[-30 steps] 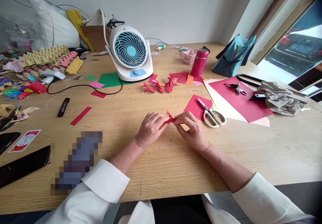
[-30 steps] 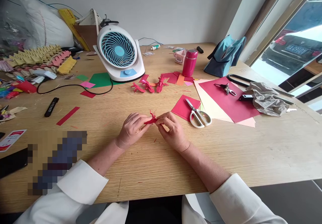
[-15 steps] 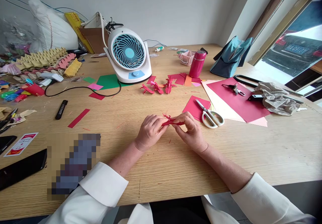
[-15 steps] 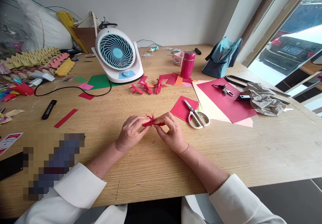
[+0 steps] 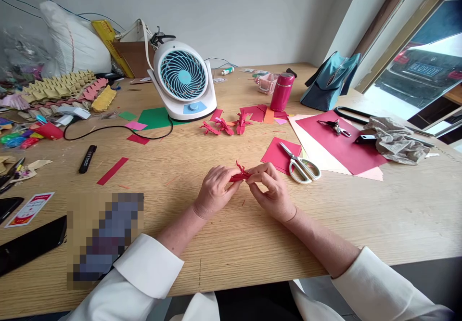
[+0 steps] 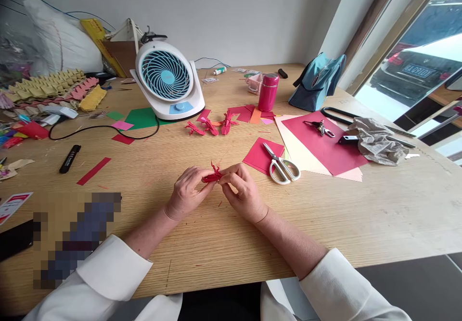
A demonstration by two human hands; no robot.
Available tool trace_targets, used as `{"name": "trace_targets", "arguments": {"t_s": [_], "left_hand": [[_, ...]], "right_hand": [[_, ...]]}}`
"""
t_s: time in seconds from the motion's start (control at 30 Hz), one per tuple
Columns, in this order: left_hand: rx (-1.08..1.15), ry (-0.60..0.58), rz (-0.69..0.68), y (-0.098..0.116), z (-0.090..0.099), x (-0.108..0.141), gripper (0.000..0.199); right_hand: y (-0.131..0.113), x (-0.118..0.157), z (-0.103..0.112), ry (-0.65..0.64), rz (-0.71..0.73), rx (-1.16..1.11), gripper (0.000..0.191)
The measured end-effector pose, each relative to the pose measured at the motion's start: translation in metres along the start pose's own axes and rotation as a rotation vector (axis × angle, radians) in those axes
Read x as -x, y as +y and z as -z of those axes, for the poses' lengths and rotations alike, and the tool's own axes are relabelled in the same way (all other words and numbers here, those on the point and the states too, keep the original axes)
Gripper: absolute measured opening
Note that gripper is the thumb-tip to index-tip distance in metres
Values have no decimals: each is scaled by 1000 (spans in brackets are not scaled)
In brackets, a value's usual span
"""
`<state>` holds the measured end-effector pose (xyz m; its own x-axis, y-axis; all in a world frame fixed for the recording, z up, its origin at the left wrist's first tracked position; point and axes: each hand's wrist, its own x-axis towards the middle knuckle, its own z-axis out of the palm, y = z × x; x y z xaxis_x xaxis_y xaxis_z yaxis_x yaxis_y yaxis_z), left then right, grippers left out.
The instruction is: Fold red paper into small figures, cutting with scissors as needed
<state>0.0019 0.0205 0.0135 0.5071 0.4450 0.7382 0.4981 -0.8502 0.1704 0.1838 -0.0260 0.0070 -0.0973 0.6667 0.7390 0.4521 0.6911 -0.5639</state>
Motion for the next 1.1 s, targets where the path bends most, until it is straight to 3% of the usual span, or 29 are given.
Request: {"name": "trace_targets", "arguments": {"t_s": [0.33,0.83,1.1], "left_hand": [[-148,-47,-108,-1,2,0,24],[-158,-58,-66,3,-1,0,9],[-173,-61,-85,4,0,-2,20]], "right_hand": [[0,-1,-3,33,-55,21,19],[-1,-1,-4,15,-63,40,19],[-3,-2,-5,24,-79,26,19]]}}
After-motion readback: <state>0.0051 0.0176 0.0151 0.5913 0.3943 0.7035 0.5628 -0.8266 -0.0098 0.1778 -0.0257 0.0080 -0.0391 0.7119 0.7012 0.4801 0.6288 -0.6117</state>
